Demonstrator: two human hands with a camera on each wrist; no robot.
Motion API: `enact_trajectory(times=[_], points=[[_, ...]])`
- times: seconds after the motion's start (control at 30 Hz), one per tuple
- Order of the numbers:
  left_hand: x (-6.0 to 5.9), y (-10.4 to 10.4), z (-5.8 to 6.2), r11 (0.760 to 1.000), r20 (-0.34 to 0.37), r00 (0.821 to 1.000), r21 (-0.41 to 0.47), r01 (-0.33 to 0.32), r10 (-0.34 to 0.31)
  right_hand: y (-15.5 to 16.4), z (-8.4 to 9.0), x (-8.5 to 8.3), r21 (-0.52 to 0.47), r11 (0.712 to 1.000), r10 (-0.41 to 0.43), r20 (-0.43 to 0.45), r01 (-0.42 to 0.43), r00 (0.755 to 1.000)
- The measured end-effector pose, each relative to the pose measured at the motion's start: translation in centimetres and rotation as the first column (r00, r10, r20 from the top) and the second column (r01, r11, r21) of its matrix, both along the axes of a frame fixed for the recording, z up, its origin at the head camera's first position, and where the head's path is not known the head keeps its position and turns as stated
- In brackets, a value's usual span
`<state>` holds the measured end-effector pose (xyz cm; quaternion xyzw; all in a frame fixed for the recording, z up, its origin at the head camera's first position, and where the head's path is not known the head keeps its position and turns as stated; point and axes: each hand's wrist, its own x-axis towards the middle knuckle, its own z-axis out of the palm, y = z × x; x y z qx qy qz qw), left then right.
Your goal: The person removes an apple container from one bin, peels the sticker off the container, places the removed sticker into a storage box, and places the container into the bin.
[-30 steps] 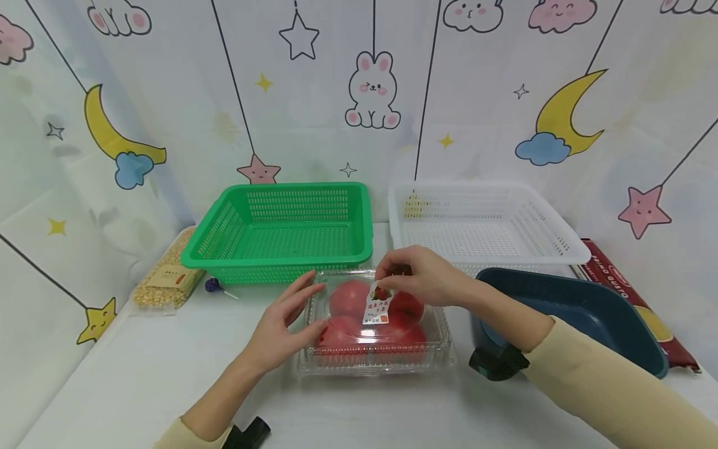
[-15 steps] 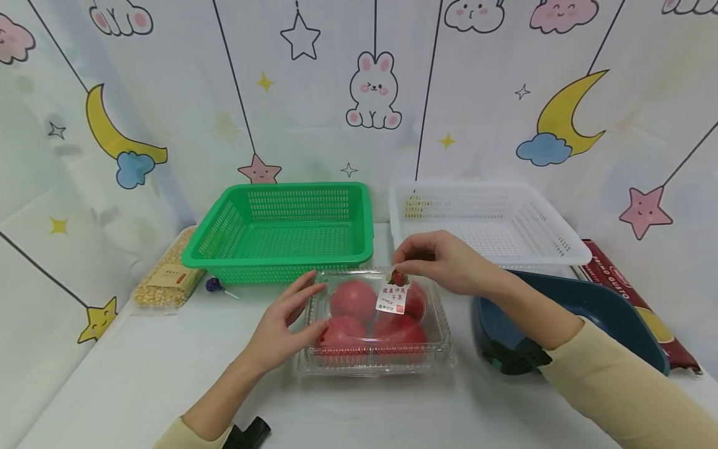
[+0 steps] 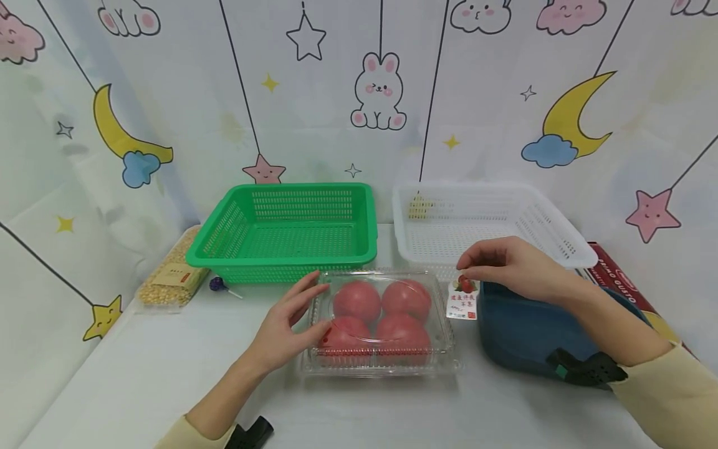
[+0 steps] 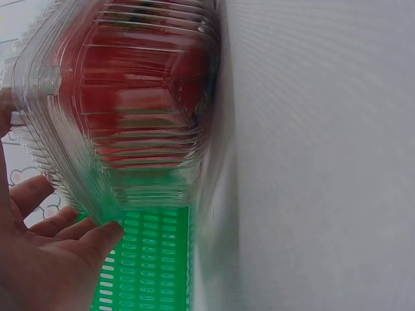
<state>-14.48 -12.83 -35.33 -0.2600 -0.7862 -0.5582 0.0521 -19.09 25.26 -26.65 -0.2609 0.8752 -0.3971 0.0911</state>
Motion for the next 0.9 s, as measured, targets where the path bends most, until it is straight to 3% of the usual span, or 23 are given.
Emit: enact_trajectory(times=[0.2, 0.43, 0.67, 0.9], points=[[0.0, 0.0, 0.0, 1.000, 0.004, 1.000, -0.002, -0.003, 0.003, 4.4, -0.5, 0.3, 0.110, 0.991, -0.078, -0.008, 0.079, 0.997], [0.0, 0.0, 0.0, 1.000, 0.007, 1.000, -0.005, 0.000, 0.000, 7.7, -2.2, -0.1, 0.150, 0.989, -0.019, 0.091, 0.005, 0.996], [0.0, 0.0, 0.0, 1.000, 0.007, 1.000, -0.004, 0.004, -0.004, 8.4, -4.7, -1.0, 0.162, 0.986, 0.016, 0.140, -0.039, 0.990], [-0.1, 0.0, 0.0, 1.000, 0.004, 1.000, -0.003, 0.006, -0.006, 8.1, -6.2, -1.3, 0.242, 0.969, 0.029, 0.092, -0.050, 0.995]])
